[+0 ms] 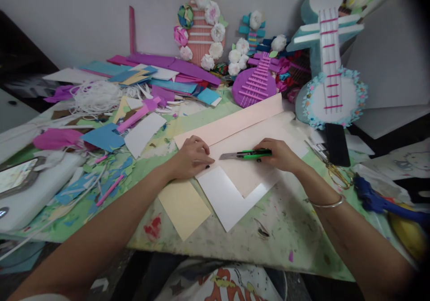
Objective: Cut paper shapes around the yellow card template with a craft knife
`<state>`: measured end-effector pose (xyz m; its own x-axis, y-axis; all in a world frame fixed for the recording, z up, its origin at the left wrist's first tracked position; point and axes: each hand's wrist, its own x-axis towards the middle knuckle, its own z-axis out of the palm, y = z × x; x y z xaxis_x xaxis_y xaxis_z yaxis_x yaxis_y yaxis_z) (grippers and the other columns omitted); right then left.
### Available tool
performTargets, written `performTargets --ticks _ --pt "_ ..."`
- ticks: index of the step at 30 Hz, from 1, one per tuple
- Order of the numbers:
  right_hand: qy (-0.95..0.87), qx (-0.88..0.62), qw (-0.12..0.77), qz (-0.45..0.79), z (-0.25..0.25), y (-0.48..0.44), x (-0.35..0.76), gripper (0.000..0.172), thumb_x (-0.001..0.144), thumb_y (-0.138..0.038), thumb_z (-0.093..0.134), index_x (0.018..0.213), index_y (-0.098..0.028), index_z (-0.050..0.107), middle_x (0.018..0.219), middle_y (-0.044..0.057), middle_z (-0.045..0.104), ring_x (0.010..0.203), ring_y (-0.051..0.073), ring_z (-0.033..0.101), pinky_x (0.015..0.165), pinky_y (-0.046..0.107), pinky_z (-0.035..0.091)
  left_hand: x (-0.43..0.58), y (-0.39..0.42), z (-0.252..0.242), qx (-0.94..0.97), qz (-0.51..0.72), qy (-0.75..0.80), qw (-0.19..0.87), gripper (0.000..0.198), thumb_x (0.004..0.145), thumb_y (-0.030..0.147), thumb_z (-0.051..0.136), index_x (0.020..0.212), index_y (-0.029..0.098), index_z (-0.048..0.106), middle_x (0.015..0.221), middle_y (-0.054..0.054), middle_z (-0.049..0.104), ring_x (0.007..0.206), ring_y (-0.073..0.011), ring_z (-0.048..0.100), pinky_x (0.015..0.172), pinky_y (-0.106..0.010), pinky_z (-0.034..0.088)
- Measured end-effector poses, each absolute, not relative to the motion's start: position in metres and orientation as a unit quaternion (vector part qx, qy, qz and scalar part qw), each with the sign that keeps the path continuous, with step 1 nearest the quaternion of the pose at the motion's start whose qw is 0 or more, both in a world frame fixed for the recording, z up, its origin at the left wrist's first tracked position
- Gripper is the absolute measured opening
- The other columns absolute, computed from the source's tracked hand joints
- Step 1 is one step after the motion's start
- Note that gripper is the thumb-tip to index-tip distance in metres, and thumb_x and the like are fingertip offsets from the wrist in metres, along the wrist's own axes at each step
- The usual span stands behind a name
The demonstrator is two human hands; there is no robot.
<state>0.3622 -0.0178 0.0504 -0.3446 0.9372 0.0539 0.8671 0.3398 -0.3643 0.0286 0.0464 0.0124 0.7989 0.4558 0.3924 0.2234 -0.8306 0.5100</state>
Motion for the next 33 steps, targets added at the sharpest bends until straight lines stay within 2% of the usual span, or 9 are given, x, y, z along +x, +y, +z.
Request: performTargets --ticks 7,22,33 --pt "-0.817 -0.547 0.111 0.143 0.051 -0.005 0.355 0.034 0.066 -0.010 0.060 0.097 -0.019 0.072 0.098 0.008 0.069 0.089 0.024 0.065 0.080 0.033 0.048 0.025 0.051 0.007 0.915 0.257 0.194 0.243 0.023 0.090 0.027 0.056 0.104 0.026 0.074 0.099 -0.008 0.064 0.100 -0.0240 0.050 0.092 -0.042 0.040" --pt "-0.837 -0.520 0.104 0.132 0.055 0.008 0.345 0.038 0.066 -0.005 0.057 0.098 -0.019 0.070 0.099 0.008 0.068 0.090 0.025 0.064 0.081 0.034 0.048 0.028 0.055 0.006 0.914 0.255 0.209 0.235 0.020 0.089 0.032 0.058 0.102 0.027 0.072 0.106 -0.006 0.069 0.109 -0.0247 0.053 0.097 -0.043 0.036" --pt "-0.852 -0.496 0.081 0.144 0.050 0.017 0.327 0.036 0.068 -0.006 0.058 0.099 -0.019 0.069 0.100 0.009 0.066 0.092 0.024 0.062 0.082 0.034 0.046 0.030 0.058 0.005 0.923 0.239 0.210 0.217 0.024 0.090 0.032 0.057 0.109 0.026 0.070 0.113 -0.008 0.066 0.112 -0.0257 0.052 0.097 -0.043 0.035"
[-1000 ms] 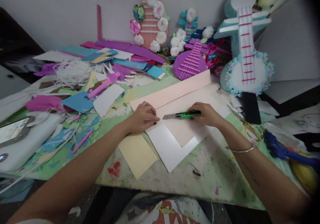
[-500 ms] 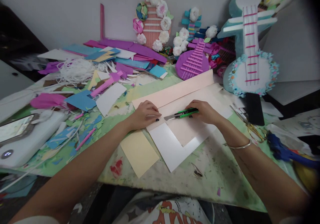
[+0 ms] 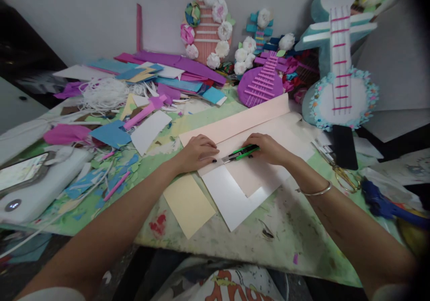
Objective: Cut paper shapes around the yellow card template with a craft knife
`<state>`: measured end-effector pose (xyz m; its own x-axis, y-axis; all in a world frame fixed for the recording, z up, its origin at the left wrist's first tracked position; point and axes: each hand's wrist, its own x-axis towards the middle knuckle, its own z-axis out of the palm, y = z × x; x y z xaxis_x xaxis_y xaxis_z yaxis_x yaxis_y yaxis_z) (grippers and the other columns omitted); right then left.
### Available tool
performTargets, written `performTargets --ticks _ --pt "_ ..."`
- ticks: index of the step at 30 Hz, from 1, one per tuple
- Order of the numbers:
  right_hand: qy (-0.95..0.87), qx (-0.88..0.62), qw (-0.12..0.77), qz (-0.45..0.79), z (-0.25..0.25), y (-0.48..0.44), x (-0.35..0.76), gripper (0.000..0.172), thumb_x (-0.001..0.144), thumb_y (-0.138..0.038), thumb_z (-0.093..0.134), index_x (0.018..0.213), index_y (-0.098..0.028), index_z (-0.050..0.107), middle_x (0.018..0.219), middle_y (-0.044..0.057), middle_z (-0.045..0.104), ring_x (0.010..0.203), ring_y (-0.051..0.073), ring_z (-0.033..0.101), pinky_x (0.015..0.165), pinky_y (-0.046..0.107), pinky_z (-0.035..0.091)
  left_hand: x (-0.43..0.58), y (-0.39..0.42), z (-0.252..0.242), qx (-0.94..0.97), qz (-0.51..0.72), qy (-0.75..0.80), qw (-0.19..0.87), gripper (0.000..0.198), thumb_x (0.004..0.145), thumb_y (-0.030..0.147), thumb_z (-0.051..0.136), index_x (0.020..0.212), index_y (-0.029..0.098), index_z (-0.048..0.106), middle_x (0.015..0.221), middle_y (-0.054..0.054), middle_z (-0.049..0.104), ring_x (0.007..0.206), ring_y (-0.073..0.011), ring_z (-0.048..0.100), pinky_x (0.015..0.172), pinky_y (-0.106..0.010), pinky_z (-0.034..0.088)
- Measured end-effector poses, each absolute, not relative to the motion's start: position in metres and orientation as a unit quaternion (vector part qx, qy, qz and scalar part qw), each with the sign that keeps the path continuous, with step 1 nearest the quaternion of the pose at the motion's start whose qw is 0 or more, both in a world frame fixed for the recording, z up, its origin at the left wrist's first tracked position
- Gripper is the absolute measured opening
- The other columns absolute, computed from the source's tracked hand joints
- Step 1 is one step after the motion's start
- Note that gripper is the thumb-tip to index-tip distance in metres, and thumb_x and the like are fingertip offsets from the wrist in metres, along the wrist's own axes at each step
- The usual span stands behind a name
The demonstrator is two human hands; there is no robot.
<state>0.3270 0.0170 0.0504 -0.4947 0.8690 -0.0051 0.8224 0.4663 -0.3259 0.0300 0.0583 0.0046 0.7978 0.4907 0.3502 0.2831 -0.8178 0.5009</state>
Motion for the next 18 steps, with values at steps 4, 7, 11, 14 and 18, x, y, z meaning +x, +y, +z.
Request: performTargets --ticks 4,7,11,14,18 --pt "-0.857 -0.488 0.085 0.140 0.051 0.015 0.324 0.039 0.070 -0.005 0.057 0.103 -0.021 0.069 0.101 0.008 0.066 0.094 0.024 0.061 0.083 0.034 0.045 0.030 0.059 0.003 0.926 0.232 0.211 0.211 0.025 0.090 0.029 0.056 0.112 0.028 0.069 0.116 -0.007 0.065 0.114 -0.0260 0.050 0.098 -0.044 0.034" --pt "-0.859 -0.482 0.096 0.146 0.050 0.013 0.324 0.039 0.072 -0.006 0.056 0.105 -0.023 0.069 0.102 0.008 0.065 0.094 0.023 0.061 0.083 0.034 0.045 0.030 0.060 0.001 0.927 0.231 0.211 0.207 0.025 0.090 0.028 0.055 0.112 0.028 0.069 0.116 -0.007 0.064 0.114 -0.0256 0.050 0.098 -0.044 0.034" --pt "-0.858 -0.474 0.113 0.162 0.045 0.009 0.325 0.040 0.074 -0.007 0.056 0.108 -0.023 0.070 0.103 0.008 0.065 0.094 0.023 0.061 0.084 0.035 0.046 0.031 0.061 -0.001 0.928 0.236 0.209 0.200 0.026 0.092 0.027 0.053 0.112 0.027 0.069 0.116 -0.007 0.063 0.113 -0.0250 0.050 0.098 -0.044 0.034" --pt "-0.858 -0.474 0.122 0.152 0.042 0.006 0.326 0.042 0.074 -0.005 0.056 0.109 -0.022 0.070 0.103 0.010 0.065 0.094 0.024 0.061 0.083 0.037 0.046 0.031 0.062 -0.004 0.928 0.240 0.207 0.197 0.025 0.093 0.028 0.052 0.112 0.028 0.069 0.115 -0.007 0.063 0.112 -0.0243 0.050 0.098 -0.043 0.033" --pt "-0.860 -0.472 0.134 0.137 0.039 0.004 0.328 0.044 0.072 -0.003 0.056 0.109 -0.022 0.071 0.103 0.010 0.066 0.094 0.025 0.061 0.083 0.039 0.046 0.031 0.064 -0.007 0.927 0.245 0.207 0.196 0.025 0.095 0.028 0.051 0.111 0.030 0.070 0.116 -0.007 0.063 0.113 -0.0236 0.050 0.098 -0.042 0.033"
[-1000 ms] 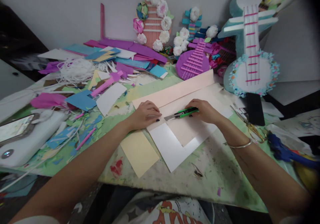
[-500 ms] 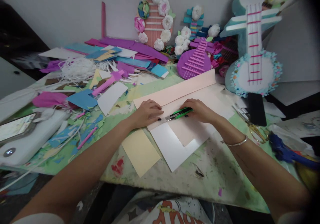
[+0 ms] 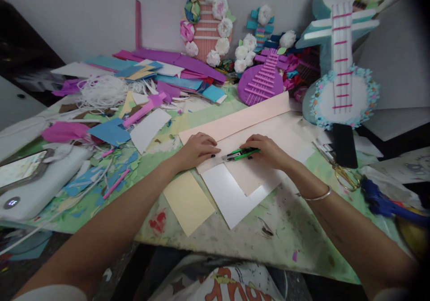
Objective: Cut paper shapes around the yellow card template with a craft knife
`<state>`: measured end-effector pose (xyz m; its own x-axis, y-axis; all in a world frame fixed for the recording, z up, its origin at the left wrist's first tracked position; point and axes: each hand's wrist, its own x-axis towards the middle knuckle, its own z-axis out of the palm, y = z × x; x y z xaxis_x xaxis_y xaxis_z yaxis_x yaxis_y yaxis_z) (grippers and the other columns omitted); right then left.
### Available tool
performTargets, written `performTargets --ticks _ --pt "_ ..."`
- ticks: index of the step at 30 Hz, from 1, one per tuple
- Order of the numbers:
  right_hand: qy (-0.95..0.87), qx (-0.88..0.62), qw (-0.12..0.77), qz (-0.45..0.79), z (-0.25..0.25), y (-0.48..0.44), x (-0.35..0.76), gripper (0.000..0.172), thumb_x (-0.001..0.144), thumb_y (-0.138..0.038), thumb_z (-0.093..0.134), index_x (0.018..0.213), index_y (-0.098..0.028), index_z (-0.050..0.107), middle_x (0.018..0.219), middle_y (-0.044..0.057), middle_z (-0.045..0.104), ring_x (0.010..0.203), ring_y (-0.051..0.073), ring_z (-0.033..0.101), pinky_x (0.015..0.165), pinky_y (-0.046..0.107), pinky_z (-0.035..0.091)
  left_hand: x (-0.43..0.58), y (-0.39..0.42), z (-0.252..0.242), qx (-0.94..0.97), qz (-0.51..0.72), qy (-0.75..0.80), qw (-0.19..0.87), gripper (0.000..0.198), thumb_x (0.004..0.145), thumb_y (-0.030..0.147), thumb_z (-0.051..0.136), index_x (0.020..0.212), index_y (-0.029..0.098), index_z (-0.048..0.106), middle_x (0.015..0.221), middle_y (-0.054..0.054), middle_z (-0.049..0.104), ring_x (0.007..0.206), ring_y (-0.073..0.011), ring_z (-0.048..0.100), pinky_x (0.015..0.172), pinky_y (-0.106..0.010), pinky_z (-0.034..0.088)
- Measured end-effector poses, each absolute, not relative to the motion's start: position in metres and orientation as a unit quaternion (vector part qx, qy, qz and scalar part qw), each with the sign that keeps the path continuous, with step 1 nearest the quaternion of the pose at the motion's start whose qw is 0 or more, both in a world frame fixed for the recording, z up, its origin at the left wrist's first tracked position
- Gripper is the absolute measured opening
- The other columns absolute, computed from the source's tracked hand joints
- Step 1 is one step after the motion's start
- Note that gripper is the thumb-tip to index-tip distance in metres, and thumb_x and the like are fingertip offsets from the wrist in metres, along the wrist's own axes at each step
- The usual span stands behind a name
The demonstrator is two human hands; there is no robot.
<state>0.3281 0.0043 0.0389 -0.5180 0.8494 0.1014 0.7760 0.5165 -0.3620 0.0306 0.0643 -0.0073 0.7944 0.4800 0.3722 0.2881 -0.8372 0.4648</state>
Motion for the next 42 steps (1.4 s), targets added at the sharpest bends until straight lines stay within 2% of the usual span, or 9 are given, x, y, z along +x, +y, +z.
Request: performTargets --ticks 5,11,18,23,26,29,32,36,42 --pt "-0.863 -0.467 0.144 0.132 0.039 0.003 0.331 0.042 0.072 -0.003 0.058 0.107 -0.020 0.072 0.101 0.010 0.067 0.091 0.025 0.062 0.082 0.038 0.048 0.031 0.066 -0.008 0.928 0.243 0.202 0.197 0.025 0.095 0.028 0.051 0.111 0.031 0.070 0.116 -0.006 0.063 0.112 -0.0233 0.051 0.098 -0.041 0.033" --pt "-0.854 -0.477 0.158 0.134 0.036 0.001 0.341 0.043 0.071 -0.003 0.057 0.106 -0.023 0.073 0.102 0.009 0.067 0.092 0.025 0.063 0.082 0.038 0.049 0.030 0.068 -0.010 0.928 0.242 0.201 0.201 0.026 0.095 0.027 0.051 0.112 0.031 0.069 0.116 -0.006 0.063 0.111 -0.0236 0.051 0.097 -0.042 0.034" --pt "-0.848 -0.482 0.168 0.143 0.035 0.004 0.341 0.044 0.071 -0.002 0.057 0.106 -0.022 0.073 0.101 0.008 0.067 0.091 0.024 0.064 0.081 0.036 0.050 0.032 0.071 -0.009 0.926 0.236 0.215 0.199 0.028 0.096 0.025 0.046 0.114 0.027 0.068 0.115 -0.007 0.063 0.109 -0.0235 0.051 0.096 -0.041 0.036" --pt "-0.858 -0.467 0.158 0.140 0.039 0.010 0.332 0.046 0.070 -0.001 0.056 0.106 -0.023 0.073 0.102 0.008 0.067 0.089 0.022 0.063 0.080 0.034 0.049 0.041 0.064 -0.001 0.927 0.227 0.232 0.188 0.022 0.094 0.025 0.049 0.104 0.026 0.069 0.111 -0.006 0.065 0.109 -0.0243 0.051 0.096 -0.042 0.035" --pt "-0.866 -0.457 0.150 0.140 0.040 0.014 0.329 0.045 0.070 -0.002 0.056 0.107 -0.023 0.072 0.102 0.007 0.067 0.090 0.022 0.063 0.081 0.034 0.048 0.040 0.066 0.003 0.922 0.225 0.261 0.177 0.022 0.095 0.025 0.047 0.103 0.025 0.066 0.116 -0.006 0.063 0.113 -0.0238 0.049 0.098 -0.041 0.034" --pt "-0.866 -0.454 0.145 0.150 0.039 0.016 0.329 0.042 0.071 -0.004 0.059 0.107 -0.023 0.072 0.102 0.008 0.067 0.091 0.022 0.063 0.082 0.034 0.047 0.028 0.080 0.007 0.899 0.238 0.333 0.158 0.025 0.092 0.027 0.049 0.113 0.022 0.060 0.125 -0.010 0.056 0.119 -0.0276 0.045 0.100 -0.045 0.032" --pt "-0.859 -0.462 0.147 0.164 0.039 0.016 0.330 0.042 0.071 -0.005 0.059 0.106 -0.023 0.072 0.103 0.007 0.067 0.092 0.022 0.063 0.082 0.034 0.047 0.010 0.096 0.008 0.867 0.239 0.410 0.150 0.029 0.085 0.035 0.058 0.108 0.017 0.059 0.112 -0.013 0.058 0.110 -0.0314 0.048 0.097 -0.049 0.033" --pt "-0.858 -0.462 0.149 0.170 0.038 0.015 0.329 0.043 0.070 -0.005 0.058 0.106 -0.024 0.072 0.102 0.007 0.067 0.091 0.022 0.063 0.082 0.034 0.047 -0.001 0.104 0.007 0.850 0.207 0.450 0.180 0.028 0.078 0.044 0.065 0.089 0.019 0.059 0.089 -0.006 0.063 0.090 -0.0256 0.055 0.090 -0.042 0.037" --pt "-0.856 -0.465 0.143 0.172 0.039 0.015 0.328 0.042 0.072 -0.005 0.056 0.107 -0.023 0.073 0.103 0.008 0.066 0.093 0.022 0.063 0.083 0.035 0.047 0.004 0.093 0.012 0.829 0.179 0.488 0.208 0.032 0.076 0.049 0.067 0.090 0.022 0.060 0.082 -0.003 0.067 0.099 -0.0286 0.052 0.085 -0.040 0.037"
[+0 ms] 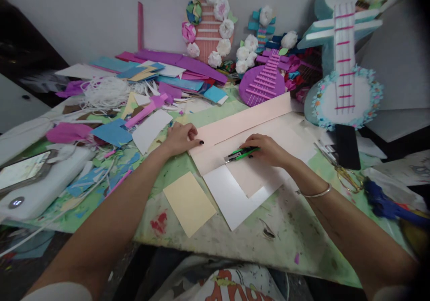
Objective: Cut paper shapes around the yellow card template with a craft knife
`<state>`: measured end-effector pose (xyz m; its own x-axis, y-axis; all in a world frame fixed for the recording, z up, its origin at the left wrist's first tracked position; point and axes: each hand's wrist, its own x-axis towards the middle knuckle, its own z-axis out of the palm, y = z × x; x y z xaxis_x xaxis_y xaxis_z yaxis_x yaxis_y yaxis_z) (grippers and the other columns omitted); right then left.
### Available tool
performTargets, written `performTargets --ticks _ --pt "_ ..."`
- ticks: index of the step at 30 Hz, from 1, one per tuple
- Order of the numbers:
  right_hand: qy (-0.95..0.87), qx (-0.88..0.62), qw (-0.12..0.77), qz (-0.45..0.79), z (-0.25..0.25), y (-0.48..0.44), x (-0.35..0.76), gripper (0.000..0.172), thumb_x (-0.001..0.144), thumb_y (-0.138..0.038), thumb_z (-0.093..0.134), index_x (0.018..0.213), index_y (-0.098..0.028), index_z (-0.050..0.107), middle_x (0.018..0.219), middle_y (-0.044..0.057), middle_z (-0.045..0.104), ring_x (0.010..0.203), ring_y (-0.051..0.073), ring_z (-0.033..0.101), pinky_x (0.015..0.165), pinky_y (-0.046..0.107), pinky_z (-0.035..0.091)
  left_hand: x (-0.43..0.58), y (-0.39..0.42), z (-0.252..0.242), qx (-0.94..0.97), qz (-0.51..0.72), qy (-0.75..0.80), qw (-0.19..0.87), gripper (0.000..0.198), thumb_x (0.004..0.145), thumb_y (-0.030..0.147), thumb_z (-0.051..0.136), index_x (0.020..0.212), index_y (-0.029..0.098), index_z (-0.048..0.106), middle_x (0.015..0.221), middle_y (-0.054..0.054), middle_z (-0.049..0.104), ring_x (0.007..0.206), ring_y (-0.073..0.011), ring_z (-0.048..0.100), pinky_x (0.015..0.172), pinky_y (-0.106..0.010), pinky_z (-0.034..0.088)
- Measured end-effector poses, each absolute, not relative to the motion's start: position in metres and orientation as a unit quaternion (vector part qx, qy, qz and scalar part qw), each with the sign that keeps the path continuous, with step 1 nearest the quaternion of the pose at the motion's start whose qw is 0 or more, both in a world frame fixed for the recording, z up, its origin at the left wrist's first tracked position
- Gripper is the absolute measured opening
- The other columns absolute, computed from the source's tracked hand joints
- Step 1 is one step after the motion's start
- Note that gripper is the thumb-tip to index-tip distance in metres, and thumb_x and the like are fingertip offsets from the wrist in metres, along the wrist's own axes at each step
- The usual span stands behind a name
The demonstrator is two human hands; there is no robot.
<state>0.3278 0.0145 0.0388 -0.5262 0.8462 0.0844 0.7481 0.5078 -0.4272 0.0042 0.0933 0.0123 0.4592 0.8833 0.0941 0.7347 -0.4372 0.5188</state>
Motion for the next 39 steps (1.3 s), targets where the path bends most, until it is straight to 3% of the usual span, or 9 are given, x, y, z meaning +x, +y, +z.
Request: performTargets --ticks 7,13,18,21,26,30,34,39 --pt "-0.855 -0.468 0.139 0.174 0.040 0.014 0.327 0.043 0.071 -0.006 0.057 0.106 -0.023 0.072 0.103 0.007 0.066 0.094 0.023 0.062 0.084 0.036 0.047 0.007 0.088 0.015 0.827 0.177 0.488 0.216 0.014 0.076 0.031 0.068 0.088 0.023 0.064 0.078 -0.002 0.064 0.103 -0.0260 0.052 0.088 -0.038 0.038" --pt "-0.852 -0.472 0.139 0.177 0.041 0.012 0.326 0.041 0.072 -0.008 0.057 0.106 -0.024 0.072 0.103 0.007 0.066 0.094 0.022 0.062 0.085 0.035 0.047 0.013 0.090 0.009 0.826 0.199 0.497 0.177 0.010 0.079 0.024 0.066 0.089 0.024 0.064 0.079 -0.003 0.062 0.108 -0.0287 0.046 0.096 -0.045 0.029" --pt "-0.854 -0.469 0.148 0.169 0.039 0.010 0.327 0.046 0.071 -0.004 0.054 0.108 -0.024 0.072 0.104 0.007 0.066 0.093 0.022 0.062 0.084 0.036 0.047 0.017 0.090 0.002 0.848 0.206 0.465 0.151 0.010 0.081 0.020 0.060 0.089 0.022 0.064 0.079 -0.005 0.062 0.101 -0.0287 0.047 0.094 -0.047 0.031" --pt "-0.857 -0.464 0.155 0.165 0.038 0.010 0.328 0.046 0.072 -0.003 0.053 0.109 -0.024 0.072 0.103 0.008 0.066 0.092 0.022 0.062 0.083 0.036 0.047 0.017 0.088 0.003 0.863 0.223 0.433 0.133 0.016 0.079 0.017 0.058 0.093 0.022 0.063 0.090 -0.007 0.063 0.100 -0.0296 0.048 0.094 -0.050 0.033" --pt "-0.862 -0.456 0.152 0.159 0.038 0.011 0.329 0.046 0.074 -0.003 0.053 0.109 -0.026 0.073 0.103 0.007 0.066 0.090 0.021 0.062 0.081 0.035 0.048 0.031 0.073 0.015 0.891 0.258 0.358 0.108 0.034 0.083 0.010 0.045 0.111 0.021 0.060 0.118 -0.010 0.059 0.120 -0.0289 0.044 0.103 -0.049 0.031" --pt "-0.867 -0.453 0.142 0.150 0.039 0.010 0.328 0.047 0.073 -0.002 0.053 0.110 -0.023 0.073 0.103 0.008 0.067 0.091 0.022 0.062 0.082 0.034 0.047 0.049 0.056 0.015 0.934 0.220 0.257 0.116 0.036 0.094 0.021 0.042 0.128 0.023 0.054 0.137 -0.007 0.056 0.137 -0.0237 0.036 0.114 -0.045 0.019" --pt "-0.870 -0.451 0.141 0.139 0.040 0.011 0.327 0.045 0.075 -0.003 0.054 0.111 -0.023 0.072 0.102 0.009 0.067 0.091 0.022 0.062 0.082 0.033 0.047 0.054 0.054 0.003 0.955 0.160 0.213 0.129 0.038 0.098 0.024 0.042 0.135 0.028 0.051 0.145 -0.004 0.050 0.144 -0.0245 0.027 0.116 -0.049 0.008" --pt "-0.876 -0.445 0.132 0.133 0.042 0.011 0.328 0.045 0.078 -0.004 0.054 0.114 -0.024 0.072 0.103 0.008 0.067 0.091 0.022 0.061 0.081 0.033 0.046 0.048 0.063 -0.004 0.954 0.128 0.228 0.146 0.040 0.101 0.027 0.039 0.141 0.031 0.046 0.150 -0.004 0.044 0.145 -0.0247 0.025 0.114 -0.052 0.011"
